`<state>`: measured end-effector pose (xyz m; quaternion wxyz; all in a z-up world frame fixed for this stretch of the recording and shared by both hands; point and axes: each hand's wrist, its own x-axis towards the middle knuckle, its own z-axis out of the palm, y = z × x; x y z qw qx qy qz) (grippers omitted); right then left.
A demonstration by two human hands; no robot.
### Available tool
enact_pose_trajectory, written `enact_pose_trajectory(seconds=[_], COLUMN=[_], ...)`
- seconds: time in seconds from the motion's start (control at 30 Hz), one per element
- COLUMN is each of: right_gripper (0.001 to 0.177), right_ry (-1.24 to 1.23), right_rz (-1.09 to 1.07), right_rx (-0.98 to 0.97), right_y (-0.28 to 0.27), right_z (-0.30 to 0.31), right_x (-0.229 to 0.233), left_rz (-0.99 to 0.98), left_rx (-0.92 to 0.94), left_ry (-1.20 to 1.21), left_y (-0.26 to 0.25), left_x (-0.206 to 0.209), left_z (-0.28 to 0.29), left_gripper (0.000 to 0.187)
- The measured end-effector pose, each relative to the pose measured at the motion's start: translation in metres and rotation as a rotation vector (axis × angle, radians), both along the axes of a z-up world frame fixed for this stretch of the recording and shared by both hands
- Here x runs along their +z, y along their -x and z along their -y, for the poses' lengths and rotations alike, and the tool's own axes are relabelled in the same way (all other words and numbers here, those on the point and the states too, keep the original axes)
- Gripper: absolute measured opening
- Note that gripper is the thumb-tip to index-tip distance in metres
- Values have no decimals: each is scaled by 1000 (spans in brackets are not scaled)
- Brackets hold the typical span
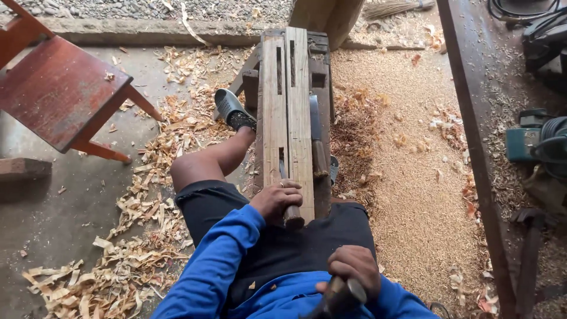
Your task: Carving out slots or holes in a wooden beam using a chisel and a hammer.
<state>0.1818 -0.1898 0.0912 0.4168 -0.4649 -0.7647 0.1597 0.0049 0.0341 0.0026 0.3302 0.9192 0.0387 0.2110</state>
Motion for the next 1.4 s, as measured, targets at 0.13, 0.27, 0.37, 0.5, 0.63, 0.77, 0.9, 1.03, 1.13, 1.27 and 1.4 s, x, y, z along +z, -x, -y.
enact_pose_trajectory(seconds=[0.13,0.27,0.37,0.5,0.63,0.77,0.9,1.03,1.13,1.27,1.4], right_gripper=[32,28,32,18,13,18,24,29,26,33,25], right_ry=[-399,279,142,-312,409,383,343,300,374,82,182], right_rz=[61,320,152,168,548,529,507,495,444,179,271], right_rx=[-70,-231,-129,141,-230,-229,-245,-254,-355,-159,-220], right_y=[-19,-8,0,-30,-21,-23,-24,-18,0,9,-7], right_z=[-22,-26,-5,-11,-39,-37,-37,-40,-33,-10,-20], right_x=[-74,-47,-31,-97,-90,-98,-104,-90,-43,-23,-65], left_rz=[-14,49,4,-41,31,-37,-39,17,183,104,118], left_rx=[25,13,19,64,108,146,143,155,111,150,163], left_ry=[-78,-154,-118,-94,-41,-19,-29,-65,-116,-105,-57], left_y=[-5,-8,-5,-6,-9,-8,-8,-7,-4,2,-4], left_x=[-50,-65,-46,-35,-50,-41,-39,-41,-29,-15,-18], left_z=[-9,-16,-7,-6,-14,-6,-4,-6,1,9,7], left_gripper=[23,29,28,29,26,30,28,23,29,15,20])
